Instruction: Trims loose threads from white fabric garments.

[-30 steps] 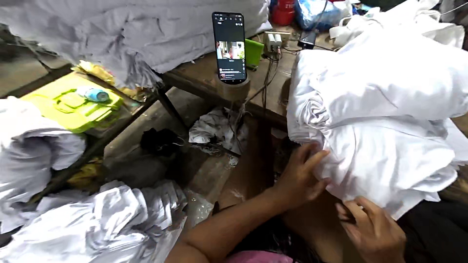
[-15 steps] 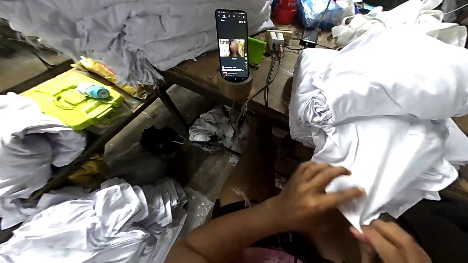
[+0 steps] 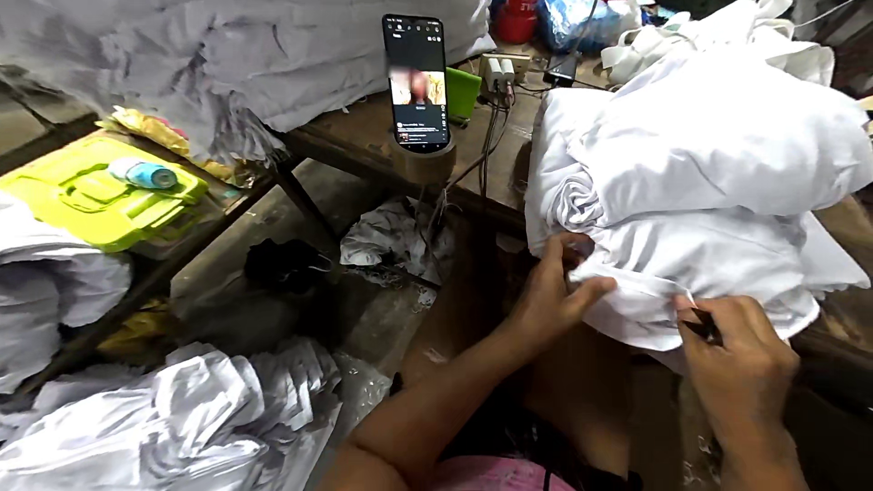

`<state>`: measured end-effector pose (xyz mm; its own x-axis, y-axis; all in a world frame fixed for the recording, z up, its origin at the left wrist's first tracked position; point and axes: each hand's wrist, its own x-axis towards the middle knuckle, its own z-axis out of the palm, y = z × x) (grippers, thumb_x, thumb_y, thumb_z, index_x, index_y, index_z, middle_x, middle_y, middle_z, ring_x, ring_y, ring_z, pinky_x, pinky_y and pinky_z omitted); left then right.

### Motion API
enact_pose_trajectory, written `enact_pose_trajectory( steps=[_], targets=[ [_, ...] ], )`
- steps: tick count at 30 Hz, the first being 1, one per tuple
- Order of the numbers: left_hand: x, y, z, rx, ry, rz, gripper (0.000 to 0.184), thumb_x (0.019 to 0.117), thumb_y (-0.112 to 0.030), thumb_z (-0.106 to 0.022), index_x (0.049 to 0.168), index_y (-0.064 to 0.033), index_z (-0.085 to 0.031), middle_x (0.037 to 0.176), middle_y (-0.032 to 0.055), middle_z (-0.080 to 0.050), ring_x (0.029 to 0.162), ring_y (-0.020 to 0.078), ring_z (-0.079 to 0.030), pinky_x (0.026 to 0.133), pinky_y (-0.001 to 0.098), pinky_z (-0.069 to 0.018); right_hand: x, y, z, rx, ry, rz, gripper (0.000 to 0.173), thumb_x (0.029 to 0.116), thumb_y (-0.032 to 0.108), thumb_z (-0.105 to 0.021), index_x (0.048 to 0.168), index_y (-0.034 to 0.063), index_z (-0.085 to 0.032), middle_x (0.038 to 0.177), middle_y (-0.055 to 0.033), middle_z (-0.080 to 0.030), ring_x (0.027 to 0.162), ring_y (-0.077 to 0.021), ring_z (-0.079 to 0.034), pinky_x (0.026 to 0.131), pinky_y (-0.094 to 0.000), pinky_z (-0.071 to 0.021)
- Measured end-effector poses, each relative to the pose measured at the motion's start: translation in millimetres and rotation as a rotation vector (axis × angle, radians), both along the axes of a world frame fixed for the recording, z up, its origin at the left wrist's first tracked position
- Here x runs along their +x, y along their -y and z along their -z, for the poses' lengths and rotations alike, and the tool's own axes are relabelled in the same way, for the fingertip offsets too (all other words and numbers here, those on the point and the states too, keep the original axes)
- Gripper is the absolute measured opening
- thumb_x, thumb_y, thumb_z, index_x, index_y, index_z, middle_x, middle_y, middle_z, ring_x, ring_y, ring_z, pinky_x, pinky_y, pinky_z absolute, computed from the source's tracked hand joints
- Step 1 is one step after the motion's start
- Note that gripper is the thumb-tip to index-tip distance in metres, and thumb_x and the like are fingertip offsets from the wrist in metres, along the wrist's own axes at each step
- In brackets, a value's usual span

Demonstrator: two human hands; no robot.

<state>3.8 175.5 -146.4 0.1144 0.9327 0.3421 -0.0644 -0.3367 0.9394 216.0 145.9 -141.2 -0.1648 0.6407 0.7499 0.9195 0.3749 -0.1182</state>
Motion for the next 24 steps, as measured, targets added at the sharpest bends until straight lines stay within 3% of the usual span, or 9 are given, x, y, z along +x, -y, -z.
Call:
enact_pose_trajectory(
  steps=[2,5,8,10,13,16,19,21,24],
  targets=[
    [4,13,22,0.134,-0.157,-0.156,0.04,0.1025,-0.01,-0.057,0.138,0.0073,-0.049,0.101,0.0167,-0.068,0.083,0.0146,-0.068,0.08,0.0312,-0.0571,-9,7,-1,-0.043,-0.004,0.009,0.027,0.0997,0.021,-0.064,0.095,-0.0049,-0.07,0.084,-0.0218,-0.066,0.069,-0.0303,-0.064,0.058,-0.0379,-0.0499],
    [-5,35,46,0.116,-0.167,-0.123,0.025,0.1054,-0.011,-0.05,0.115,0.0114,-0.058,0.077,0.0074,-0.064,0.064,0.0049,-0.06,0.064,0.022,-0.0527,-15,23,-3,-0.169,-0.045,-0.038,0.031,0.0953,0.023,-0.068,0.106,-0.0053,-0.069,0.094,-0.0235,-0.067,0.073,-0.0309,-0.066,0.061,-0.0391,-0.053],
    [-18,44,53,0.191,-0.107,-0.109,0.021,0.1041,-0.01,-0.054,0.1,0.0077,-0.064,0.074,0.0018,-0.062,0.065,-0.0019,-0.056,0.063,0.0148,-0.0495,-23,39,-4,-0.292,-0.125,-0.174,0.05,0.0988,0.043,-0.064,0.112,-0.0055,-0.067,0.101,-0.0231,-0.066,0.082,-0.0254,-0.064,0.07,-0.0325,-0.0541],
    [-23,44,49,0.299,-0.073,-0.147,0.018,0.1018,-0.01,-0.059,0.098,0.0055,-0.069,0.084,0.0037,-0.069,0.075,-0.0013,-0.063,0.072,0.0155,-0.0542,-32,44,0,-0.278,-0.127,-0.265,0.047,0.1036,0.042,-0.057,0.111,-0.004,-0.066,0.102,-0.022,-0.066,0.089,-0.0233,-0.065,0.077,-0.0287,-0.0546],
    [-29,45,41,0.376,-0.048,-0.118,0.016,0.1001,-0.014,-0.064,0.095,-0.0005,-0.07,0.11,0.0082,-0.064,0.093,0.0018,-0.061,0.083,0.0166,-0.0541,-42,43,8,-0.163,-0.092,-0.304,0.036,0.1069,0.031,-0.055,0.111,-0.002,-0.067,0.101,-0.0197,-0.066,0.095,-0.0226,-0.065,0.086,-0.0255,-0.0524],
    [-32,48,37,0.285,0.035,-0.003,0.019,0.1005,-0.017,-0.062,0.089,-0.0024,-0.067,0.122,0.0076,-0.063,0.095,0.0004,-0.063,0.082,0.0172,-0.0553,-46,38,9,-0.103,-0.062,-0.278,0.034,0.1067,0.029,-0.056,0.111,-0.0021,-0.069,0.097,-0.0181,-0.068,0.091,-0.0234,-0.066,0.084,-0.0284,-0.0531],
    [-28,50,33,0.083,0.234,0.14,0.017,0.1032,-0.018,-0.058,0.092,-0.0061,-0.063,0.115,0.0013,-0.068,0.083,0.0021,-0.068,0.072,0.0216,-0.0602,-49,35,10,-0.084,-0.083,-0.256,0.034,0.1064,0.027,-0.056,0.11,-0.0034,-0.07,0.095,-0.0179,-0.07,0.088,-0.0233,-0.066,0.081,-0.0288,-0.0529],
    [-20,49,26,-0.05,0.362,0.13,0.008,0.0995,-0.01,-0.062,0.101,-0.0086,-0.054,0.101,0.0001,-0.071,0.074,0.0076,-0.071,0.068,0.0263,-0.0618,-49,35,10,-0.08,-0.131,-0.248,0.036,0.1064,0.028,-0.056,0.11,-0.0043,-0.07,0.094,-0.0172,-0.069,0.088,-0.0205,-0.066,0.082,-0.025,-0.0527],
    [-9,43,22,-0.058,0.373,0.06,0.039,0.092,0.003,-0.067,0.123,-0.0089,-0.047,0.098,-0.0015,-0.07,0.08,0.0075,-0.07,0.076,0.0262,-0.0613,-49,35,10,-0.082,-0.167,-0.246,0.037,0.1064,0.028,-0.056,0.109,-0.0058,-0.07,0.093,-0.0173,-0.068,0.088,-0.0178,-0.065,0.083,-0.0217,-0.0521]
  ],
)
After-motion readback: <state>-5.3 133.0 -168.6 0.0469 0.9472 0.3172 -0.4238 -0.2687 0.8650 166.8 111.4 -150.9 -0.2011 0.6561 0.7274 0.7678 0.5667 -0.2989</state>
